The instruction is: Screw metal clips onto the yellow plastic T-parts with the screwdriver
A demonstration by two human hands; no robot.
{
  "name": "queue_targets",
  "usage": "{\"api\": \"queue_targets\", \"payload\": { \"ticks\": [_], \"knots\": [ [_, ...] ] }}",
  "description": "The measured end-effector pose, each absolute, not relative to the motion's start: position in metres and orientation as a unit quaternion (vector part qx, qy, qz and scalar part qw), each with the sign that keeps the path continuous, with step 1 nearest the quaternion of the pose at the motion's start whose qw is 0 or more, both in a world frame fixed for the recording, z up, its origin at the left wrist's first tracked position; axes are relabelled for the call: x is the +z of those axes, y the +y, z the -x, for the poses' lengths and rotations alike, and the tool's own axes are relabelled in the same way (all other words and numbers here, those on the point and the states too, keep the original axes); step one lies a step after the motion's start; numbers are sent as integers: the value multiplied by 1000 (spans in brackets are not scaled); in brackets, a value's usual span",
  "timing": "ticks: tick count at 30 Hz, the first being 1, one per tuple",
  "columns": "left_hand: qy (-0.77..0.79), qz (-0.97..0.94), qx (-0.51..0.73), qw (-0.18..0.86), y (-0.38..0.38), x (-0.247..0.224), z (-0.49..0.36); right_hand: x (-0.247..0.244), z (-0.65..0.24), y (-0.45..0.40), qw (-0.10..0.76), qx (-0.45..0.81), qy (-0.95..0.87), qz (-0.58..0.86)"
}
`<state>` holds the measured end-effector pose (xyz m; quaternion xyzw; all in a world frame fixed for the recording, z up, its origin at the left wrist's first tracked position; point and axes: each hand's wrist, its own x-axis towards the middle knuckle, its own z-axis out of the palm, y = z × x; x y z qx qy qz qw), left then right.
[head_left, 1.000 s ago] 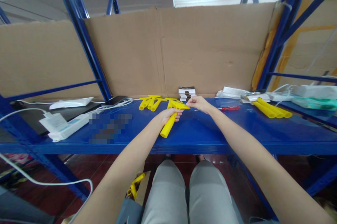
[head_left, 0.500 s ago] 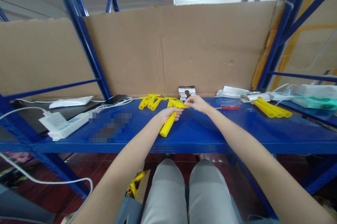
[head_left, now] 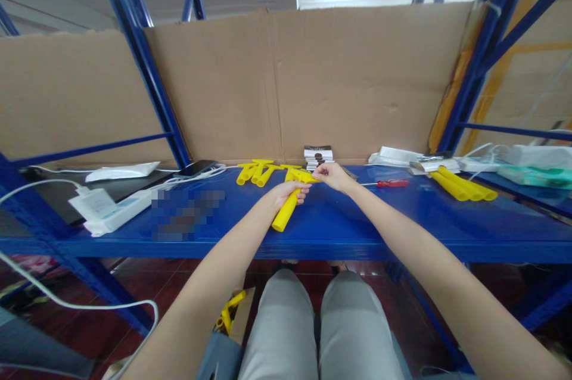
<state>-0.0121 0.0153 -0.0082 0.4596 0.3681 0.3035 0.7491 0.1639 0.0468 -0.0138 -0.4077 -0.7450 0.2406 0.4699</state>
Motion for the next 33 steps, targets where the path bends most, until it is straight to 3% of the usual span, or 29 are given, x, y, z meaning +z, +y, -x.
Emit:
{"api": "queue_targets", "payload": {
  "ticks": [12, 21, 33],
  "knots": [
    [374, -459, 306, 745, 15, -8, 12, -20, -165, 50, 499, 303, -693, 422],
    [329, -477, 317, 751, 14, -8, 14, -7, -168, 32, 414, 495, -631, 431],
    [306, -504, 349, 728, 8, -6, 10, -2, -167, 33, 436, 592, -567, 371]
  ]
}}
